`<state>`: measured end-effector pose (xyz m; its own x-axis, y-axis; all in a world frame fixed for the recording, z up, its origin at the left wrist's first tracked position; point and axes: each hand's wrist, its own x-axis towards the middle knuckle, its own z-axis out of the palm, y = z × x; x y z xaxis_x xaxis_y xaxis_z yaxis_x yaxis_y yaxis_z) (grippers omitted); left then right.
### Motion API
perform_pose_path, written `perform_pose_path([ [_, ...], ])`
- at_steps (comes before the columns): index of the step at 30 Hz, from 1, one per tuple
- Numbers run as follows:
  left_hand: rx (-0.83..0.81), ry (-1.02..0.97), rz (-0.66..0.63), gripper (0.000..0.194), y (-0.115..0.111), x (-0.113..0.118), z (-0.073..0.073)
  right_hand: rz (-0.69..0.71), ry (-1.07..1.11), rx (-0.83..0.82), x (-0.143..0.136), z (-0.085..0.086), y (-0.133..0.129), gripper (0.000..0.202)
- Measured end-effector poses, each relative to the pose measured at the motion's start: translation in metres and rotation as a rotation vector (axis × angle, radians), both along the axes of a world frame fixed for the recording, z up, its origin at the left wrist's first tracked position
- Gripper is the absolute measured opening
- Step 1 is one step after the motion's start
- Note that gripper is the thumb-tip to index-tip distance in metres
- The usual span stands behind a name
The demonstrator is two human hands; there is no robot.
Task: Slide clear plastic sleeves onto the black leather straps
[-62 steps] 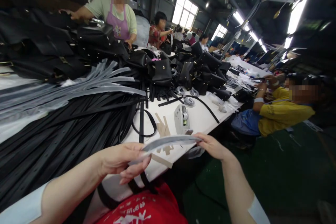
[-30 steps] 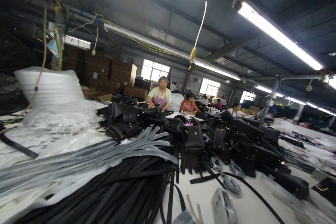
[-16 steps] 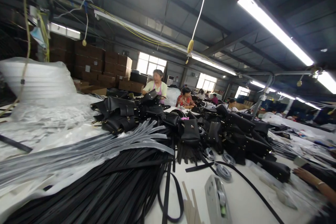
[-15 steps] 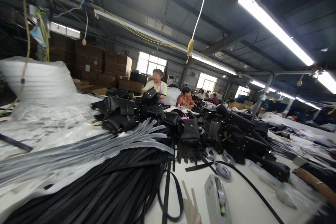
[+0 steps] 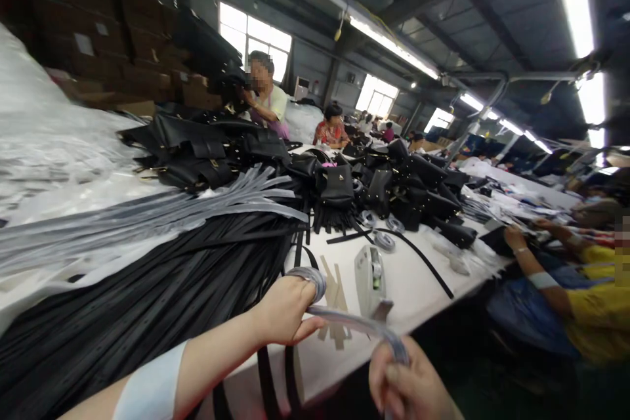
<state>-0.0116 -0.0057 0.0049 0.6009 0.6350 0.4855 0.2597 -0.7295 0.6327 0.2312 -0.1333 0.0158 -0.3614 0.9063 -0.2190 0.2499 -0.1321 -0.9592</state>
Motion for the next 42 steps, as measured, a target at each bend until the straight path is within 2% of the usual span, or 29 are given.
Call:
perform_pose_path([
  [2,-0.119,0.083,-0.093,0.041,-0.01,0.005,-0.004,-0.23,-0.007,0.17,0.013,0.006,0.018,0.043],
  [3,-0.253,0.083,-0.13,0.046,-0.015,0.007,-0.004,-0.328,-0.099,0.243,0.017,0.007,0.027,0.037],
  [5,-0.629,0.036,-0.218,0.06,-0.024,0.01,-0.001,-0.401,-0.312,0.387,0.019,0.008,0.04,0.027],
  [7,-1.005,-0.082,-0.316,0.068,-0.027,0.011,0.002,-0.333,-0.43,0.43,0.013,0.003,0.045,0.027],
  [9,-1.275,-0.262,-0.392,0.069,-0.024,0.01,0.006,-0.199,-0.431,0.391,0.002,-0.004,0.042,0.026],
  [11,-1.452,-0.443,-0.426,0.067,-0.018,0.006,0.011,-0.16,-0.43,0.375,-0.009,-0.014,0.037,0.021],
  [13,-1.559,-0.577,-0.443,0.066,-0.011,0.003,0.02,-0.237,-0.459,0.401,-0.019,-0.023,0.035,0.018],
  [15,-1.591,-0.696,-0.456,0.065,-0.005,0.002,0.031,-0.313,-0.456,0.394,-0.029,-0.03,0.035,0.015],
  [17,-1.547,-0.819,-0.432,0.058,-0.001,0.007,0.04,-0.286,-0.415,0.305,-0.041,-0.035,0.036,0.017],
  [18,-1.477,-0.881,-0.386,0.052,0.0,0.011,0.042,-0.228,-0.382,0.243,-0.047,-0.036,0.036,0.019],
  [20,-1.191,-0.948,-0.216,0.041,0.0,0.02,0.038,-0.009,-0.252,0.076,-0.058,-0.035,0.034,0.024],
  [22,-0.796,-0.834,-0.041,0.037,-0.001,0.025,0.025,0.201,-0.013,-0.086,-0.062,-0.029,0.029,0.03],
  [23,-0.612,-0.711,0.01,0.038,-0.002,0.026,0.016,0.241,0.122,-0.131,-0.061,-0.024,0.027,0.035],
  [25,-0.335,-0.418,0.021,0.038,-0.007,0.023,-0.003,0.171,0.338,-0.127,-0.05,-0.013,0.024,0.041],
  [27,-0.194,-0.189,-0.015,0.035,-0.013,0.019,-0.016,0.027,0.399,-0.051,-0.033,-0.003,0.026,0.041],
  [28,-0.177,-0.12,-0.029,0.033,-0.016,0.017,-0.019,-0.024,0.363,-0.021,-0.024,0.001,0.028,0.04],
  [29,-0.208,-0.078,-0.043,0.033,-0.019,0.016,-0.019,-0.058,0.287,0.009,-0.016,0.003,0.031,0.039],
  [31,-0.432,-0.039,-0.098,0.042,-0.021,0.015,-0.014,-0.109,0.048,0.117,-0.005,0.004,0.038,0.036],
  [33,-0.794,-0.035,-0.22,0.055,-0.02,0.014,-0.005,-0.134,-0.188,0.264,0.0,0.0,0.044,0.035],
  [35,-1.143,-0.076,-0.351,0.064,-0.017,0.013,0.002,-0.136,-0.313,0.343,0.0,-0.006,0.048,0.038],
  [38,-1.466,-0.222,-0.453,0.068,-0.009,0.009,0.008,-0.145,-0.346,0.323,-0.002,-0.013,0.048,0.044],
  [42,-1.66,-0.393,-0.527,0.071,0.002,0.0,0.01,-0.137,-0.289,0.308,-0.002,-0.01,0.047,0.049],
])
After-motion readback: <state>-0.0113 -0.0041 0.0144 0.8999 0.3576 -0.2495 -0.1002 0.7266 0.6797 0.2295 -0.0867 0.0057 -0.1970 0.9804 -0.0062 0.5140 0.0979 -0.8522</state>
